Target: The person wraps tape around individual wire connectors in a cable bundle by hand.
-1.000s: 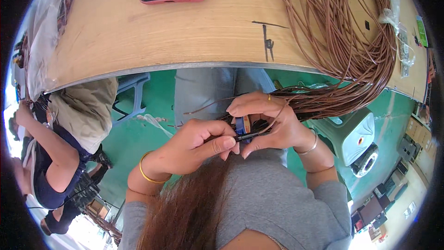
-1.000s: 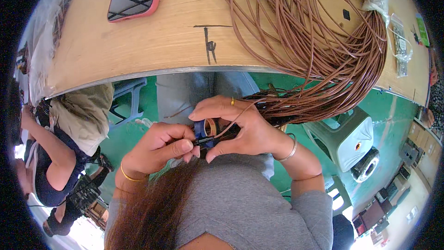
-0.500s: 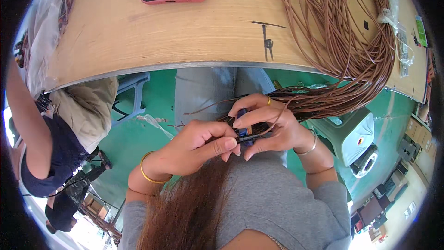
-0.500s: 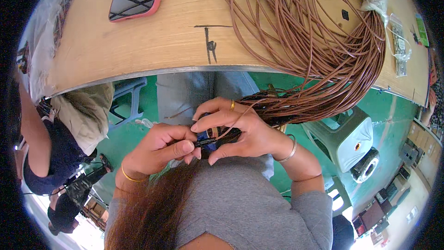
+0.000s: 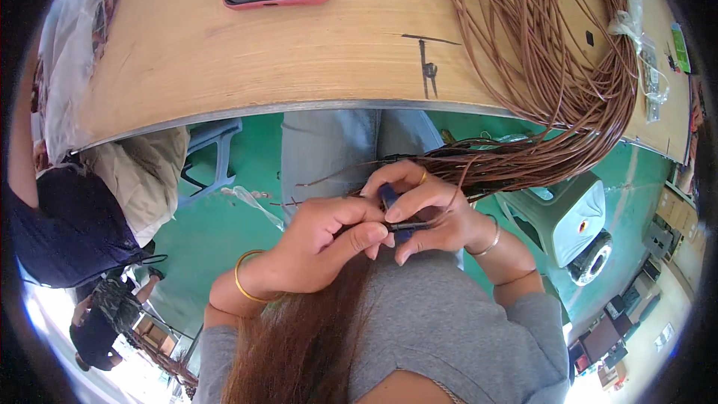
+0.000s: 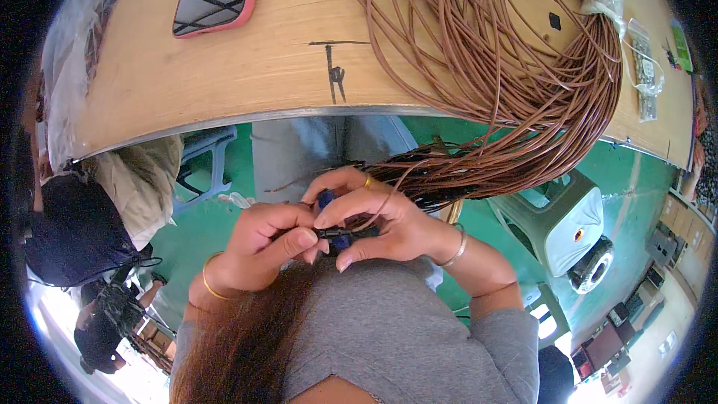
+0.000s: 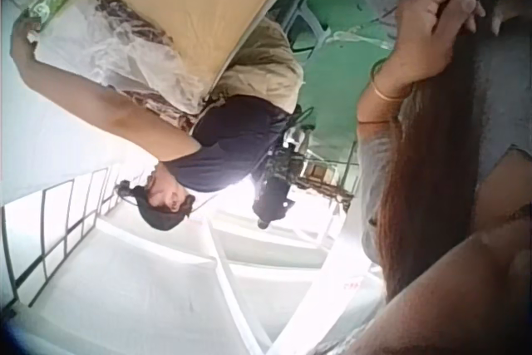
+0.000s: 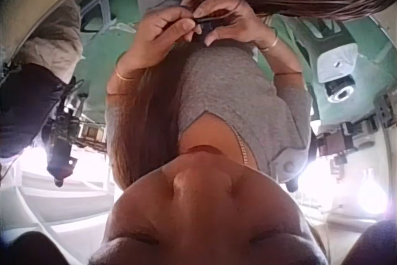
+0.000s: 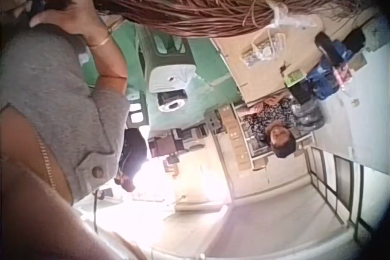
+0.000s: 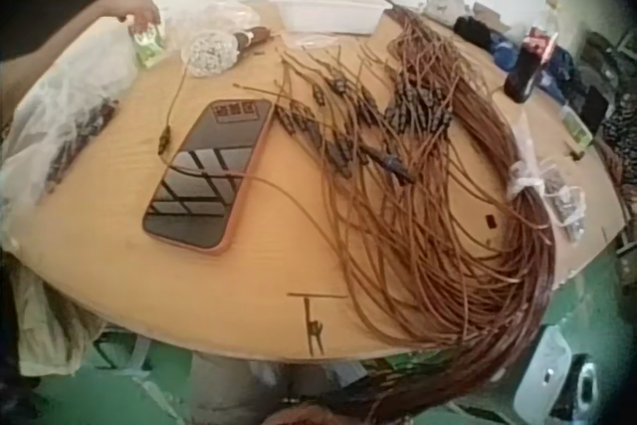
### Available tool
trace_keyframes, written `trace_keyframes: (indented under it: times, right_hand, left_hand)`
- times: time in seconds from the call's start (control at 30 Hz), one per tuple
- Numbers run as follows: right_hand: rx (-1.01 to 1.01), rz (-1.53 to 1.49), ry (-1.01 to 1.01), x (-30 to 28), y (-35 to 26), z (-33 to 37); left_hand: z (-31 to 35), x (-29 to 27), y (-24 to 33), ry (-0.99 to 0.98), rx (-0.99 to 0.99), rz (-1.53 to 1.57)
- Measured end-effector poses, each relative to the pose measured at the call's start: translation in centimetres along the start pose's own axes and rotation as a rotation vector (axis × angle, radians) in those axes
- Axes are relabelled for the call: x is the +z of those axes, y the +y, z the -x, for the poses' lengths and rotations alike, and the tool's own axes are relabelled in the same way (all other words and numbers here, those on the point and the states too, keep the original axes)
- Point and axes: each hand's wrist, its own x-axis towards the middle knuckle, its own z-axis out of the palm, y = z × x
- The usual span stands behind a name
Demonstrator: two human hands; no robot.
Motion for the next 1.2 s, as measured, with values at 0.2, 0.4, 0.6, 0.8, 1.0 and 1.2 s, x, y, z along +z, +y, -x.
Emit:
trace_keyframes:
  times: [0.2, 0.4, 0.6, 0.8, 1.0, 1.2]
  right_hand:
    - [-0.029, 0.025, 0.022, 0.2, 0.0, 0.0]
    - [-0.016, 0.097, 0.073, 0.0, -0.6, 0.0]
    - [-0.04, 0.198, 0.06, -0.1, -1.0, -0.5]
    - [-0.092, 0.18, 0.082, 0.0, -0.5, -0.4]
    - [-0.07, 0.187, 0.068, -0.3, -0.7, -1.2]
    - [-0.134, 0.445, 0.041, -0.1, -1.1, -1.8]
  left_hand:
    - [0.0, -0.4, -0.1, 0.058, 0.149, -0.187]
    - [0.2, -0.5, 0.4, 0.068, 0.169, -0.33]
    - [0.5, -0.4, 0.6, 0.07, 0.242, -0.487]
    - [0.5, -0.6, 0.7, 0.04, 0.229, -0.465]
    - [0.2, -1.3, 0.9, 0.077, 0.249, -0.455]
    - [0.5, -0.9, 0.2, 0.12, 0.259, -0.473]
